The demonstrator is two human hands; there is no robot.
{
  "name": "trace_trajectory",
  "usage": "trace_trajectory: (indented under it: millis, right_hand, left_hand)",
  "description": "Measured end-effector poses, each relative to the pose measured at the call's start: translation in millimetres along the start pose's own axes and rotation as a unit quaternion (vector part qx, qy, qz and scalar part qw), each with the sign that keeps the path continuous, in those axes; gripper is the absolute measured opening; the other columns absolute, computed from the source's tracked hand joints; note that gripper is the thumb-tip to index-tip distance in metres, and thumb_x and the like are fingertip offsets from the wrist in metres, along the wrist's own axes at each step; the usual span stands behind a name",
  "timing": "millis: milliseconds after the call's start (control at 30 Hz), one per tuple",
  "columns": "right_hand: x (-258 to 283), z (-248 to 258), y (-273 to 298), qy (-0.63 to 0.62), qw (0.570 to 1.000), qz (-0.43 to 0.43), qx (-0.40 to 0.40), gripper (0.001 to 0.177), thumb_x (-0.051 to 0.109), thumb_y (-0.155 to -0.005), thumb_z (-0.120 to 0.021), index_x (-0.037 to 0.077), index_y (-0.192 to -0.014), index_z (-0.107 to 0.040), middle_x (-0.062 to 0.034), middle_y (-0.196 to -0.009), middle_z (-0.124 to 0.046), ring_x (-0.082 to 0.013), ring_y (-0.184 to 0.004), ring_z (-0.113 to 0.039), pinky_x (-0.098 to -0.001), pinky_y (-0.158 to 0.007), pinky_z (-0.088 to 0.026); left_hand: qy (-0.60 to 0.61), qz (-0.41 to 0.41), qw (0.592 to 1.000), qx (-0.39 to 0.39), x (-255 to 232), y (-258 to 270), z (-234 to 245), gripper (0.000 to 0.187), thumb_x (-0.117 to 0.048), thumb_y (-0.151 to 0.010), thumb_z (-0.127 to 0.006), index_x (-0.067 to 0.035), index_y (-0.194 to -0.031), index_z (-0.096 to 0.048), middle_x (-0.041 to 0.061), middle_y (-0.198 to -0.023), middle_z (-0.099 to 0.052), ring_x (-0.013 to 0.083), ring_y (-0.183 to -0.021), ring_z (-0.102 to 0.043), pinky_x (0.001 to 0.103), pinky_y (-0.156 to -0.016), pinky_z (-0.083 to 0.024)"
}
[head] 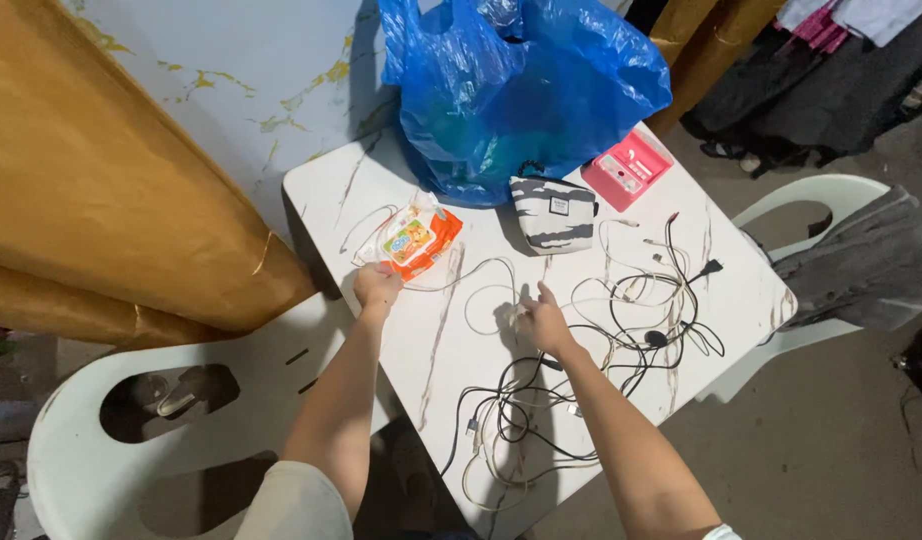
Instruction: The person untangles and wipes several black and white cables on a white table using a small white cloth. They handle the cables one at a time, wiping along the length of each cord and occasionally placing them back on the table.
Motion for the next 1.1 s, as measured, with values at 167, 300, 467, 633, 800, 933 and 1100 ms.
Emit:
trace_trajectory:
  millis: [167,300,467,633,800,933,1100]
  right_hand:
    - [-24.7,19.4,22.6,-0.117,0.981,-0.136,-0.078,0.029,0.013,-0.09,-0.07,0.004,-0.117,-0.075,-0.0252,-0.126,-0.062,-0.0356,-0.103,-0.064,-0.039,-0.083,-0.053]
    - [-86.4,20.5,75.6,-0.358,0.87,-0.299,-0.161,0.025,0.011,-0.1,-0.062,-0.004,-0.115,-0.076,-0.0113,-0.094,-0.073,-0.0188,-0.084,-0.062,-0.0285,-0.075,-0.051]
    - [-168.2,31.8,158.4,-0.615,0.637,-0.392,-0.248,0.029,0.01,-0.099,-0.06,-0.003,-0.124,-0.066,-0.0069,-0.106,-0.071,-0.0156,-0.086,-0.064,-0.0285,-0.072,-0.053]
    - [-195.3,75.6,233.7,-0.684,0.56,-0.391,-0.256,0.031,0.013,-0.102,-0.056,0.004,-0.132,-0.061,-0.0085,-0.114,-0.07,-0.0188,-0.094,-0.066,-0.0298,-0.07,-0.053]
    - [-198.4,100.1,292.5,-0.731,0.486,-0.383,-0.288,0.04,0.008,-0.103,-0.044,-0.005,-0.14,-0.053,-0.0189,-0.125,-0.066,-0.0266,-0.109,-0.068,-0.0341,-0.088,-0.062]
    - [-194.4,88.9,317.8,-0.761,0.426,-0.409,-0.268,0.039,0.01,-0.103,-0.044,-0.004,-0.138,-0.053,-0.0216,-0.127,-0.066,-0.0334,-0.112,-0.069,-0.0386,-0.09,-0.059]
    - [-188.9,80.2,322.1,-0.781,0.397,-0.412,-0.249,0.041,0.008,-0.101,-0.045,-0.005,-0.139,-0.052,-0.0211,-0.129,-0.066,-0.0343,-0.115,-0.068,-0.0433,-0.096,-0.058]
  left_hand:
    - [-0.151,-0.162,0.975,0.031,-21.1,3.0,-19.8,0.016,-0.016,-0.084,-0.078,0.0,-0.09,-0.076,0.018,-0.093,-0.075,0.0353,-0.092,-0.07,0.042,-0.082,-0.056]
    - [-0.128,-0.181,0.974,0.042,-25.8,21.1,-21.1,0.046,-0.01,-0.075,-0.079,0.005,-0.116,-0.065,0.024,-0.114,-0.067,0.0414,-0.111,-0.062,0.045,-0.095,-0.05]
    - [-0.083,-0.227,0.97,0.025,-59.7,85.5,-13.9,0.069,-0.009,-0.07,-0.081,0.001,-0.134,-0.056,0.028,-0.137,-0.049,0.0445,-0.13,-0.041,0.047,-0.106,-0.035]
    - [-0.074,-0.339,0.931,0.112,-92.8,166.9,-50.6,0.027,-0.007,-0.082,-0.073,-0.012,-0.109,-0.076,0.016,-0.119,-0.069,0.0345,-0.118,-0.062,0.042,-0.105,-0.047]
    - [-0.203,-0.326,0.88,0.28,-89.6,250.5,-99.2,0.021,-0.015,-0.088,-0.069,-0.018,-0.107,-0.079,0.011,-0.111,-0.074,0.0307,-0.103,-0.07,0.041,-0.092,-0.055]
    - [-0.358,-0.264,0.817,0.368,-91.9,304.8,-97.5,0.031,-0.009,-0.082,-0.068,-0.015,-0.111,-0.076,0.011,-0.115,-0.072,0.0323,-0.107,-0.068,0.044,-0.091,-0.054]
    - [-0.395,-0.249,0.8,0.377,-103.2,322.2,-94.6,0.031,-0.015,-0.075,-0.077,-0.012,-0.106,-0.076,0.013,-0.109,-0.073,0.0311,-0.104,-0.069,0.043,-0.09,-0.055]
Point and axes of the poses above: each hand's wrist, its own y-axis away from the middle knuckle, its own z-axis out of the back of the hand, x = y × z, the point moved 10 cm from there along -y, towards the middle knuckle
